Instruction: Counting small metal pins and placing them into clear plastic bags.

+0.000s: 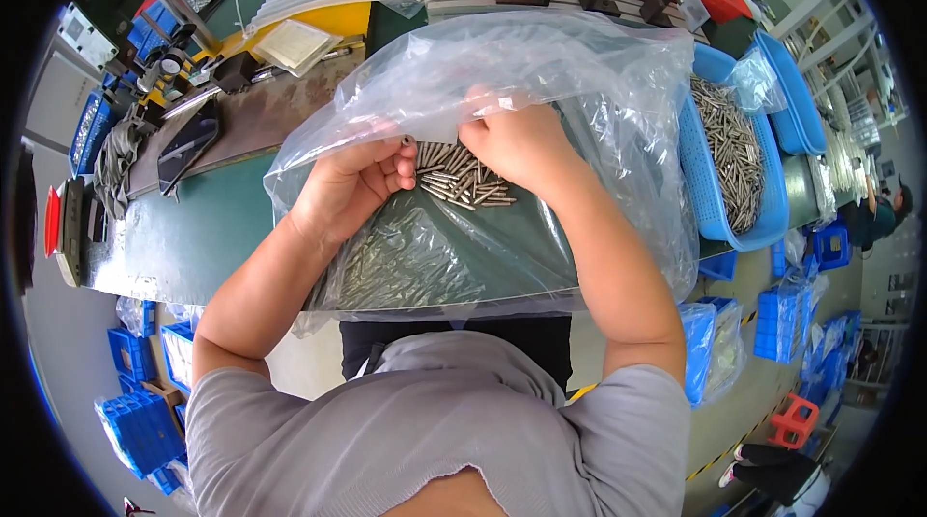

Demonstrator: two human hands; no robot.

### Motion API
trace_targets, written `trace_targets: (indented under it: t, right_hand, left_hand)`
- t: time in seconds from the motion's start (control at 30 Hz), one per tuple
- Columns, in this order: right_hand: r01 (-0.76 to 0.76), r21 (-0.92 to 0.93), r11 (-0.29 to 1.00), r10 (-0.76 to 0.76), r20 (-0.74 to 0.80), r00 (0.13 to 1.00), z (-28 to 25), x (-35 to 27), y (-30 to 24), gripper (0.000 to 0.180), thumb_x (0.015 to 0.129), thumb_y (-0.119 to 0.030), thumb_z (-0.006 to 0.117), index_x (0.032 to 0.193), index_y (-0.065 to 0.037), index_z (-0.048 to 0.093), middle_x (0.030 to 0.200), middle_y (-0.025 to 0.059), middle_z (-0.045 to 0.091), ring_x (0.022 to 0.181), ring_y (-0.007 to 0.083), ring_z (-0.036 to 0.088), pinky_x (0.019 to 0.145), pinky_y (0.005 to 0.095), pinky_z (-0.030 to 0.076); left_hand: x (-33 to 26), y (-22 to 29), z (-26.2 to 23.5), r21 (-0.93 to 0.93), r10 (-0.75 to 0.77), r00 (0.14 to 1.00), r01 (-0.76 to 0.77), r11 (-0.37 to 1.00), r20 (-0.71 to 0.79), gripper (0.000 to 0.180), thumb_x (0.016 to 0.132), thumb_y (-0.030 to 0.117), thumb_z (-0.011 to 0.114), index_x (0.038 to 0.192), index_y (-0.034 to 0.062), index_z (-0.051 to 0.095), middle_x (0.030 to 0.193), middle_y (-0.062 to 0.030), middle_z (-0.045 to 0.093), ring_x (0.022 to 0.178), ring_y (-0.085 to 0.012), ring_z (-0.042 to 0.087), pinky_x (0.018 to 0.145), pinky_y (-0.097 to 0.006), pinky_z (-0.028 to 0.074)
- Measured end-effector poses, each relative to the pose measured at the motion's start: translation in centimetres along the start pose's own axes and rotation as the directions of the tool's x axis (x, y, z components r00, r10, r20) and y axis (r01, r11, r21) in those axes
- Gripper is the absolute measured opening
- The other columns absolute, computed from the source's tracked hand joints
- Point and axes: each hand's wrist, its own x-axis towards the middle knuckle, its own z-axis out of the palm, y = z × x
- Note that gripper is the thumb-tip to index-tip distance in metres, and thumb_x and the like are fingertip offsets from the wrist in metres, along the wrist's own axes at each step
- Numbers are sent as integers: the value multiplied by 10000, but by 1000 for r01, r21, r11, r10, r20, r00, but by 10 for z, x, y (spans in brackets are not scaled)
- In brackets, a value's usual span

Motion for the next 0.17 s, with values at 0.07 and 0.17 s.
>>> trace_targets:
  t: [0.07,0.17]
  right_hand:
    - [-94,640,763,71,62,996,-1,2,4,135,794,-161,606,824,-31,592,836,86,650,710,246,615,600,361,462]
    - [-342,857,386,77,340,937,-15,-1,-5,186,849,-182,558,1011,-91,572,905,96,646,702,252,618,621,340,471]
  left_hand:
    - [0,0,0,1,-3,1000,3,1000,-6,95,827,44,560,911,-2,557,827,-104,614,710,-172,601,667,-297,509]
    - [0,0,0,8,-11,1000,11,1000,-3,116,824,41,568,928,-8,552,840,-113,615,719,-186,603,679,-309,512]
